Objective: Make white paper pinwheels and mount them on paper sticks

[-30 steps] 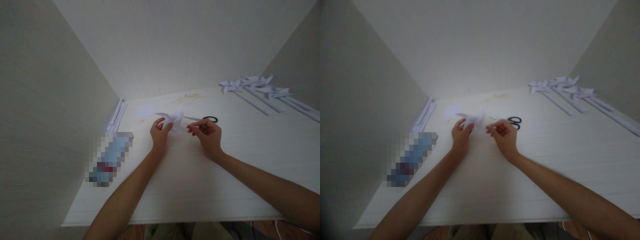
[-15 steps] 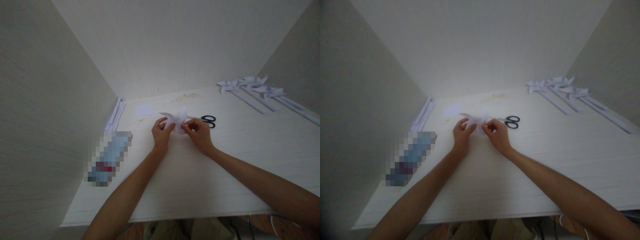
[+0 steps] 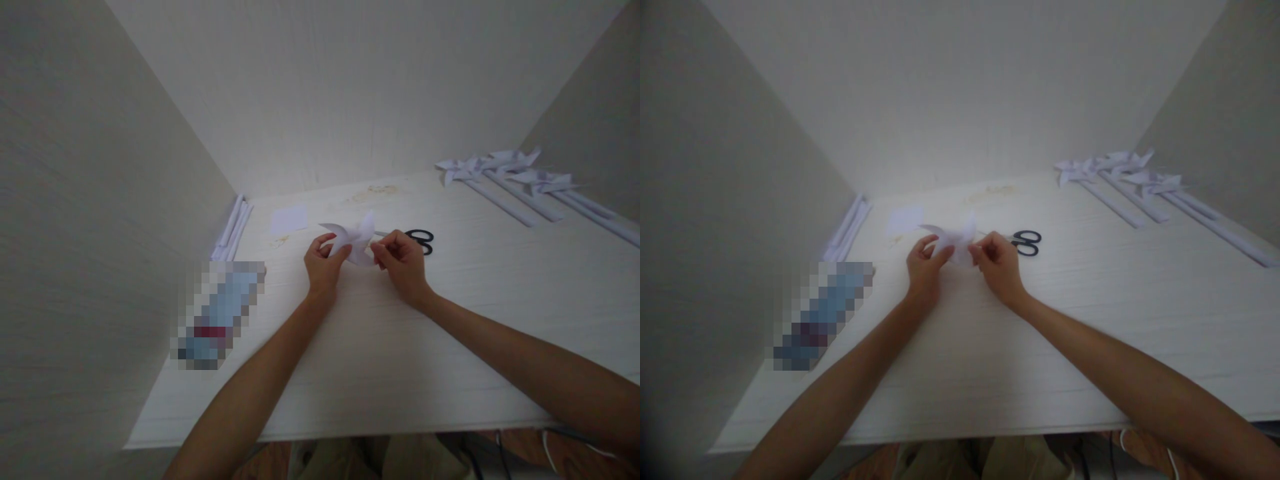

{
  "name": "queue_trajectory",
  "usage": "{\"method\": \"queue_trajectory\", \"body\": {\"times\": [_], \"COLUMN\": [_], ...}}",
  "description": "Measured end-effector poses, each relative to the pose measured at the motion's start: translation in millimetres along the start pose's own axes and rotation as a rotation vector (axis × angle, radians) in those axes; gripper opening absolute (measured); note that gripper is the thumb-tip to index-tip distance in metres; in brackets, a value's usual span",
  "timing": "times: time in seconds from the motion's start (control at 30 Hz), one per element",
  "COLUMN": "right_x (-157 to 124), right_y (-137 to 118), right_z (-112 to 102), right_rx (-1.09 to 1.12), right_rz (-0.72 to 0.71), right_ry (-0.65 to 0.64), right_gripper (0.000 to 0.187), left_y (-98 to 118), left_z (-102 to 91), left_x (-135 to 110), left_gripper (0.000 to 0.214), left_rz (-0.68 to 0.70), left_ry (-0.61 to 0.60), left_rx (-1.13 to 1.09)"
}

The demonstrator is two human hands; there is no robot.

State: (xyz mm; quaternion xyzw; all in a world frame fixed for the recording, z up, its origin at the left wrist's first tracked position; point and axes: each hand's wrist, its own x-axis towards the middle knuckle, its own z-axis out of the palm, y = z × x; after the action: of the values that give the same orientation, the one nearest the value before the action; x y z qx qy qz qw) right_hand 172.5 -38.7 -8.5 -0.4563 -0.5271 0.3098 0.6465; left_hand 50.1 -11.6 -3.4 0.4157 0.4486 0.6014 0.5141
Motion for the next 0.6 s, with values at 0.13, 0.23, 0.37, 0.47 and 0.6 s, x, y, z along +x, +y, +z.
{"method": "queue_trajectory", "body": {"times": [0.13,0.23,0.37,0.47,0.6], "right_x": [-1.6,-0.5,0.4,-0.3,-3.1], "right_y": [-1.4,0.9,3.4,2.1,-0.6], "right_z": [1.0,0.7,0.5,0.7,1.0], "right_rx": [-0.113,-0.136,-0.175,-0.237,-0.453], "right_rz": [-0.042,-0.05,-0.049,-0.077,-0.192], "right_ry": [-0.018,-0.011,-0.014,0.007,0.022], "right_gripper": [0.018,0.017,0.018,0.019,0.021], "left_y": [0.1,-0.1,-0.8,-0.9,0.2], "left_z": [0.9,1.2,1.4,2.0,3.5], "left_x": [-0.6,-0.6,-0.1,-0.1,-1.1], "left_gripper": [0.038,0.038,0.038,0.038,0.038], "left_rz": [0.009,0.016,0.018,0.015,0.008], "left_ry": [-0.016,-0.024,-0.037,-0.037,-0.022], "left_rx": [-0.003,0.002,0.017,0.012,0.02]}}
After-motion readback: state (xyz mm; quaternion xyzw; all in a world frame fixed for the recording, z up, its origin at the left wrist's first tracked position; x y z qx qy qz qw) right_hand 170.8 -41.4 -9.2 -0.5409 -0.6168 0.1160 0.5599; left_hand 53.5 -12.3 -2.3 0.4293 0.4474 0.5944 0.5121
